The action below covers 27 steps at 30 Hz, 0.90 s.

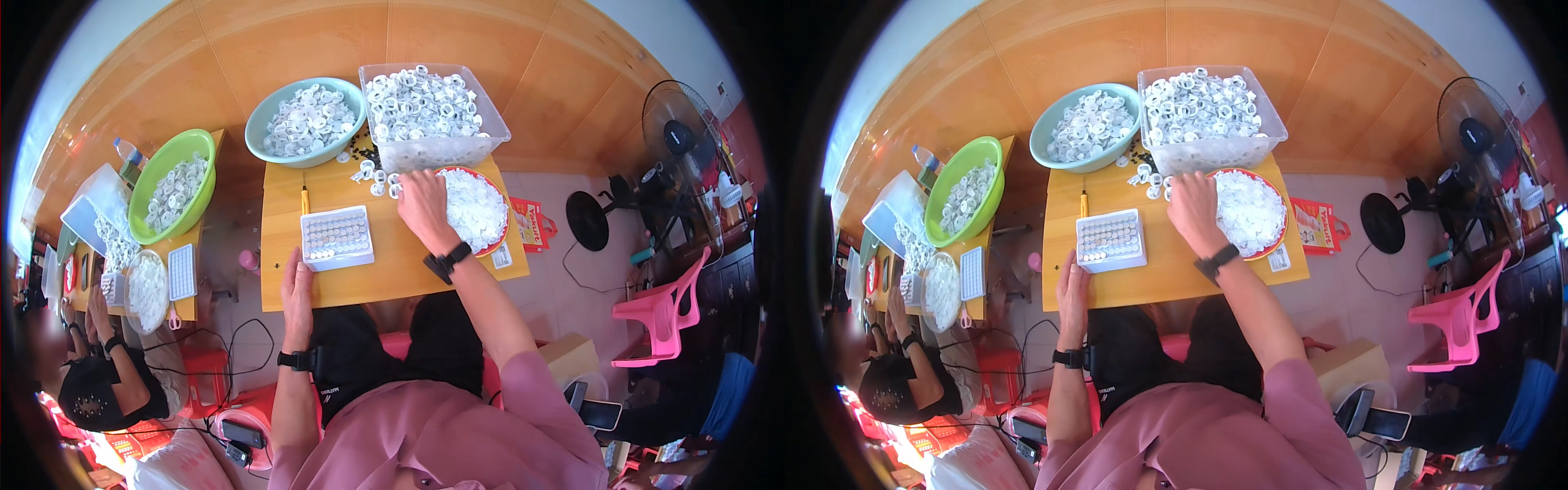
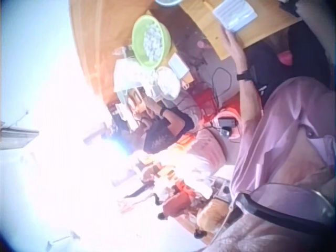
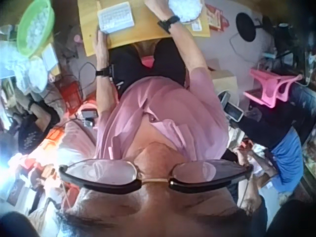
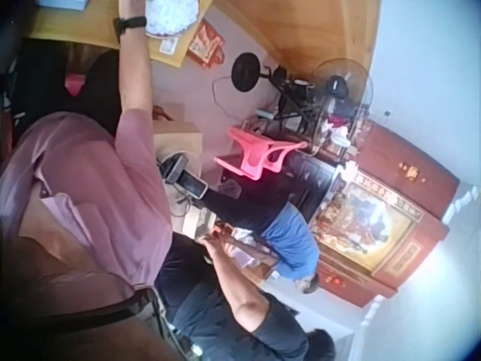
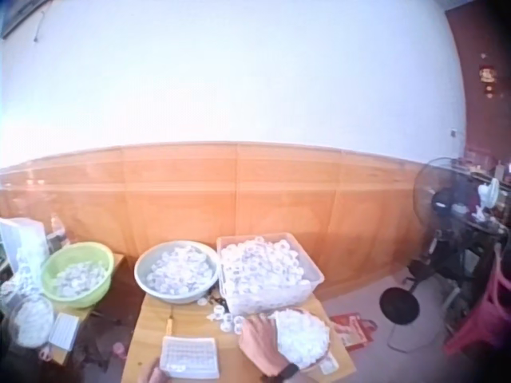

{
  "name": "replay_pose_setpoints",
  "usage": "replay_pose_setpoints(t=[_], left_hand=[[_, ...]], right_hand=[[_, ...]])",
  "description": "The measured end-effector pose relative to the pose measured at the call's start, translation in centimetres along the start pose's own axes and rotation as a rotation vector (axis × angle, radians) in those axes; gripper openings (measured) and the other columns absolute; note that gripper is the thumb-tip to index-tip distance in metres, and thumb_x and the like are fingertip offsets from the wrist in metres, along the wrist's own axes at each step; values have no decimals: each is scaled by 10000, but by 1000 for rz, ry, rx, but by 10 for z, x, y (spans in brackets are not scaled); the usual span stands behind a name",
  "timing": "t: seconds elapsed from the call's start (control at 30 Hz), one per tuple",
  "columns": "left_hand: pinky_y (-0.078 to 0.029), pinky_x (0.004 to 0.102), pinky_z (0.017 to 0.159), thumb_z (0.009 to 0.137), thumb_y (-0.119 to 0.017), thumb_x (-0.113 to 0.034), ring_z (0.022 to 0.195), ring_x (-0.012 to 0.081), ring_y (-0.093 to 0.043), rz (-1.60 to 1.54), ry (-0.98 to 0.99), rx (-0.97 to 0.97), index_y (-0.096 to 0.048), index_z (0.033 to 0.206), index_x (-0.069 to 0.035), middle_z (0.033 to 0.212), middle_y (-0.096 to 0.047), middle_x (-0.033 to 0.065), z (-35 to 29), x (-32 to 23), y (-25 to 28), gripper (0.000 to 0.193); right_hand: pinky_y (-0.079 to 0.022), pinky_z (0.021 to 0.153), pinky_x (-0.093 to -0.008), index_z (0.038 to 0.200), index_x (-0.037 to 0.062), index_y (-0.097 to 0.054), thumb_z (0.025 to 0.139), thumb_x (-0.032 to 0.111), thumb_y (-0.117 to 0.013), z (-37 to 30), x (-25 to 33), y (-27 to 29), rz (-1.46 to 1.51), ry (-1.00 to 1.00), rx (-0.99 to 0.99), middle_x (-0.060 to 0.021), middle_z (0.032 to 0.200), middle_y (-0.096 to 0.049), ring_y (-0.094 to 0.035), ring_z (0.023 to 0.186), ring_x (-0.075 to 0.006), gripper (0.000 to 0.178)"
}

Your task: Assembling small white plastic components into a grid-like tray and checking them.

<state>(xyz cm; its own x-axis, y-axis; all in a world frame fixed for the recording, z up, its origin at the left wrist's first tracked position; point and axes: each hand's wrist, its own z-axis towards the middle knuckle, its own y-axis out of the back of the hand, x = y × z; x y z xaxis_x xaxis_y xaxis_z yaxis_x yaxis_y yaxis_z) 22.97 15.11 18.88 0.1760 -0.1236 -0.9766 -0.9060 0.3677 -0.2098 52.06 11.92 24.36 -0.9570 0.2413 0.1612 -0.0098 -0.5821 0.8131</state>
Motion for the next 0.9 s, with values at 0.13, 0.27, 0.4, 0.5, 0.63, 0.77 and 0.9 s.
replay_pose_setpoints(t=[0.13, 0.27, 0.4, 0.5, 0.63, 0.77, 0.9], left_hand=[[-378, 345, 1105, 1061, -486, -341, 1322, 236, -476, -16, 14, -56, -361, 1493, 57, 1441, -492, 182, -8, -6, -5, 601], [-412, 333, 1068, 1055, -512, -250, 1245, 204, -527, 52, -48, -212, -461, 1417, 46, 1336, -566, 153, -42, -12, -6, 470], [-523, 329, 906, 1035, -523, -128, 1046, 180, -650, 281, -154, -207, -596, 1218, 27, 1167, -663, 123, -86, -34, -20, 251], [-528, 327, 917, 1053, -498, -152, 1055, 210, -662, -79, 86, 216, -527, 1330, 28, 1208, -653, 157, -91, -39, -45, 332], [-537, 384, 968, 1066, -480, -226, 1093, 298, -664, -601, 336, 214, -440, 1437, 16, 1248, -639, 178, -81, -42, -77, 444], [-526, 375, 1027, 1066, -487, -211, 1176, 284, -639, -747, 383, 391, -469, 1420, 26, 1275, -632, 167, -80, -26, -65, 427], [-540, 355, 1011, 1054, -509, -164, 1150, 266, -654, -764, 434, 417, -525, 1374, 31, 1247, -650, 161, -84, -10, -47, 375]], right_hand=[[-408, 817, -424, 799, 66, -680, 766, 60, -666, 12, -12, -33, -117, 10, 93, -97, 821, -681, -612, 914, -265, 36], [-411, 805, -431, 740, 90, -679, 776, 62, -660, 0, -10, -27, -78, 17, 118, -91, 734, -683, -632, 835, -271, 49], [-453, 734, -418, 848, 72, -741, 834, 120, -676, -20, 6, 26, 204, -54, 113, -117, 779, -705, -668, 775, -253, 82], [-482, 633, -232, 1042, -16, -743, 905, 110, -667, -44, 10, 59, 910, -308, 445, -47, 814, -724, -603, 684, -63, 201], [-516, 672, -255, 993, -22, -738, 898, 139, -690, -79, 37, 91, 1204, -354, 600, -52, 840, -732, -671, 744, -108, 193], [-507, 652, -219, 986, -30, -706, 910, 76, -685, -104, 58, 98, 1169, -433, 655, -27, 824, -701, -625, 726, -61, 132], [-522, 669, -263, 894, -24, -693, 873, 140, -715, -119, 68, 92, 1091, -456, 587, -74, 800, -723, -687, 722, -126, 166]])
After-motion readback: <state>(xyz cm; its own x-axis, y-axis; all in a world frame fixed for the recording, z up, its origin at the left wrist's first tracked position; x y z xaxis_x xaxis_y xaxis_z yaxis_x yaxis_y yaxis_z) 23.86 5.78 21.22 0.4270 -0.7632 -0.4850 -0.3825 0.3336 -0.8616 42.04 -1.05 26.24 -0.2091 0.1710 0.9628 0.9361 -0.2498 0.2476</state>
